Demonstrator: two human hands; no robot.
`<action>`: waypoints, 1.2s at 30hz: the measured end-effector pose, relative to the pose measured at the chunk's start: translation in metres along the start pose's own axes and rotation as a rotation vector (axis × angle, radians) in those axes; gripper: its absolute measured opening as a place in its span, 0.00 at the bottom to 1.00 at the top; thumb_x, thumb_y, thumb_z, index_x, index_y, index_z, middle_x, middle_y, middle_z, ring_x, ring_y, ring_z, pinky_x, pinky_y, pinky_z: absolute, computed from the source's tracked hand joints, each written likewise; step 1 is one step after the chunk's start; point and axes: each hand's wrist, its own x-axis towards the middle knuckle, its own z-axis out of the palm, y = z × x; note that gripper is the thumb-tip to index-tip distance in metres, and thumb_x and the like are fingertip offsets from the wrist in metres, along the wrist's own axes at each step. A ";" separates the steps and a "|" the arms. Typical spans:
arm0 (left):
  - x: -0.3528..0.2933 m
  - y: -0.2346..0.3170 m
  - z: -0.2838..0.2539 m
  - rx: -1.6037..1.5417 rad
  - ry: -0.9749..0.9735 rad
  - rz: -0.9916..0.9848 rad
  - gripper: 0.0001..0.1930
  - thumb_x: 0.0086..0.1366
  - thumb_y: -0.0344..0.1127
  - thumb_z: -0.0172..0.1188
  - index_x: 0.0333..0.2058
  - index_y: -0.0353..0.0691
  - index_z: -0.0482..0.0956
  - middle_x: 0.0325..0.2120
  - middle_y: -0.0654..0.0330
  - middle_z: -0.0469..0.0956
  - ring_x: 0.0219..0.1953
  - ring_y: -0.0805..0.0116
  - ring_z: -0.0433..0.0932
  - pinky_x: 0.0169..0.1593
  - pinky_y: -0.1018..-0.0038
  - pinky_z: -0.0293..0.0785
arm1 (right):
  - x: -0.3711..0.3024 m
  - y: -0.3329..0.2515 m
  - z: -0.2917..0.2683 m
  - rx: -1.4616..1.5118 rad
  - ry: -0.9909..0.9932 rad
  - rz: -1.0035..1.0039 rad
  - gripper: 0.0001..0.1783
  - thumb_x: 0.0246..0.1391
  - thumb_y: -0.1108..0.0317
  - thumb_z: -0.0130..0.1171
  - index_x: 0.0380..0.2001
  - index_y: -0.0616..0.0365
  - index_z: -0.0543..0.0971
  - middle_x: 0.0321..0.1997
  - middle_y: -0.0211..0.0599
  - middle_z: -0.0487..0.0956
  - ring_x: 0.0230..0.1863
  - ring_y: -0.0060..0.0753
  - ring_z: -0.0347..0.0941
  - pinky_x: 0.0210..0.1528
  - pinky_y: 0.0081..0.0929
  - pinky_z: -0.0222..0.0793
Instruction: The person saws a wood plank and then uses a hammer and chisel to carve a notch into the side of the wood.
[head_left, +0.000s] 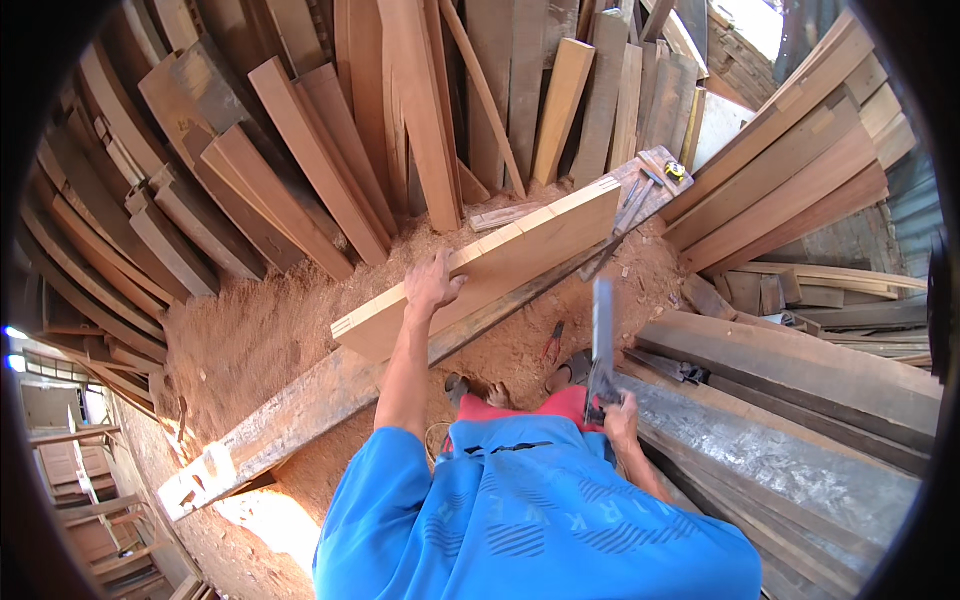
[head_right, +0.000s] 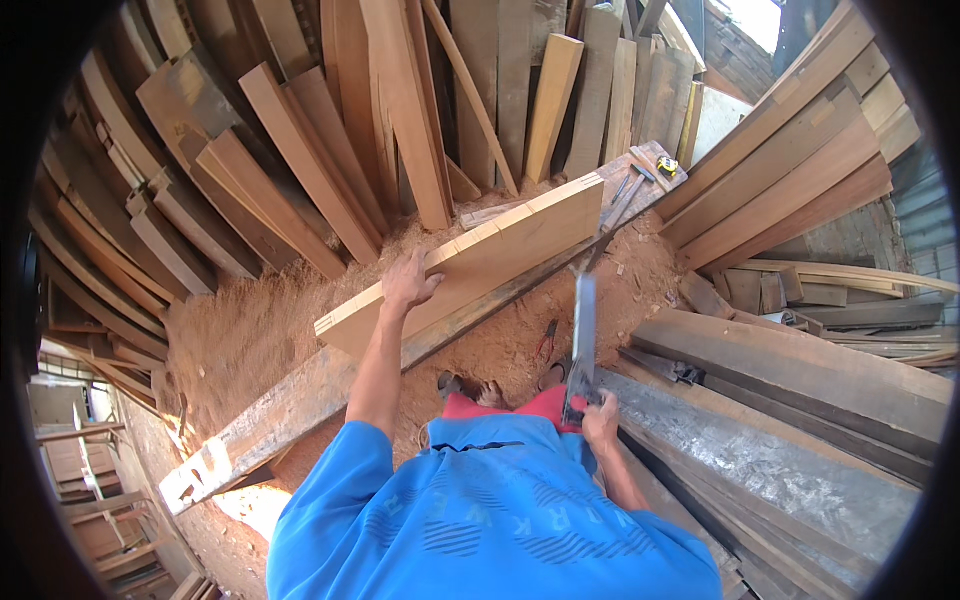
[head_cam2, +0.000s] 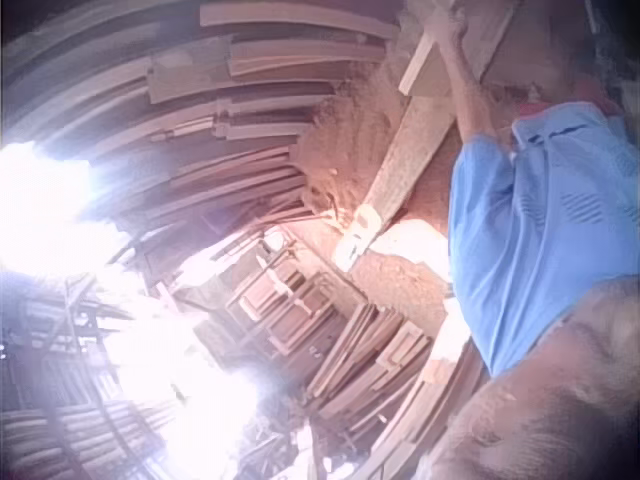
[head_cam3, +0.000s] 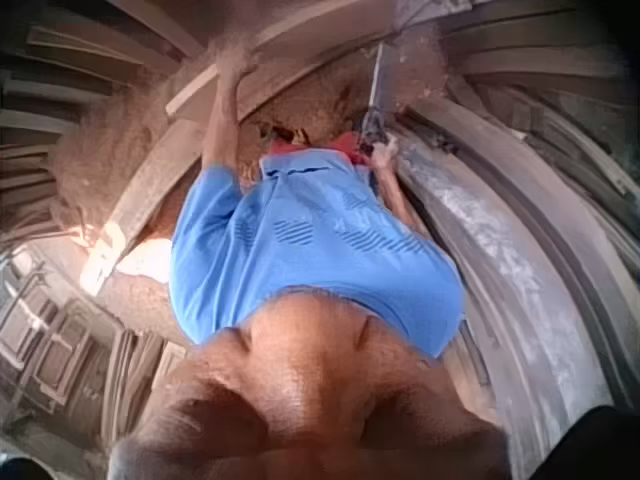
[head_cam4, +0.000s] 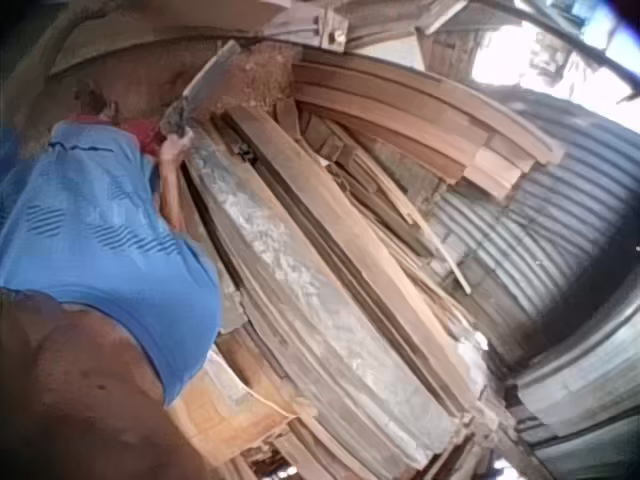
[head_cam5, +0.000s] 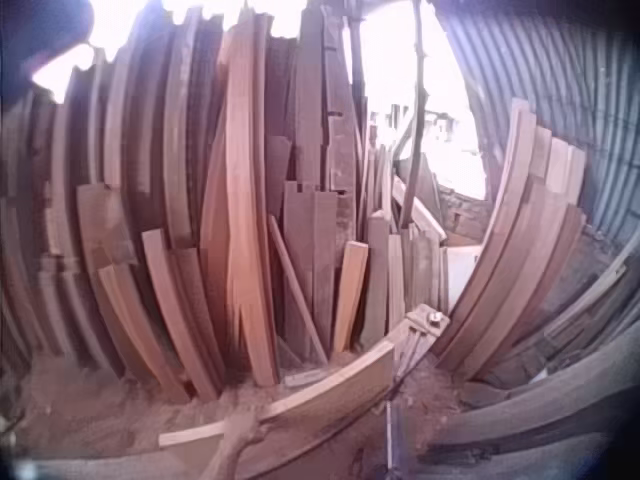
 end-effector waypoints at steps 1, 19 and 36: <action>0.006 0.003 0.000 -0.003 -0.028 -0.021 0.34 0.63 0.54 0.71 0.61 0.44 0.71 0.51 0.46 0.83 0.57 0.45 0.80 0.58 0.49 0.74 | -0.013 0.000 -0.009 -0.078 -0.057 0.057 0.26 0.57 0.70 0.55 0.59 0.66 0.75 0.55 0.61 0.81 0.58 0.60 0.78 0.67 0.51 0.68; 0.045 -0.026 0.005 -0.145 -0.096 0.011 0.30 0.66 0.45 0.66 0.63 0.54 0.65 0.57 0.48 0.82 0.59 0.40 0.80 0.61 0.47 0.73 | -0.003 -0.026 -0.004 -0.415 -0.818 -0.213 0.22 0.60 0.57 0.63 0.53 0.57 0.83 0.54 0.52 0.86 0.53 0.50 0.83 0.56 0.43 0.76; 0.057 0.007 0.004 -0.245 -0.062 -0.016 0.19 0.68 0.41 0.66 0.55 0.49 0.76 0.53 0.50 0.82 0.60 0.47 0.78 0.64 0.54 0.71 | 0.010 -0.270 -0.038 0.362 -0.111 -0.546 0.26 0.70 0.68 0.55 0.65 0.75 0.74 0.36 0.42 0.83 0.34 0.29 0.78 0.41 0.31 0.77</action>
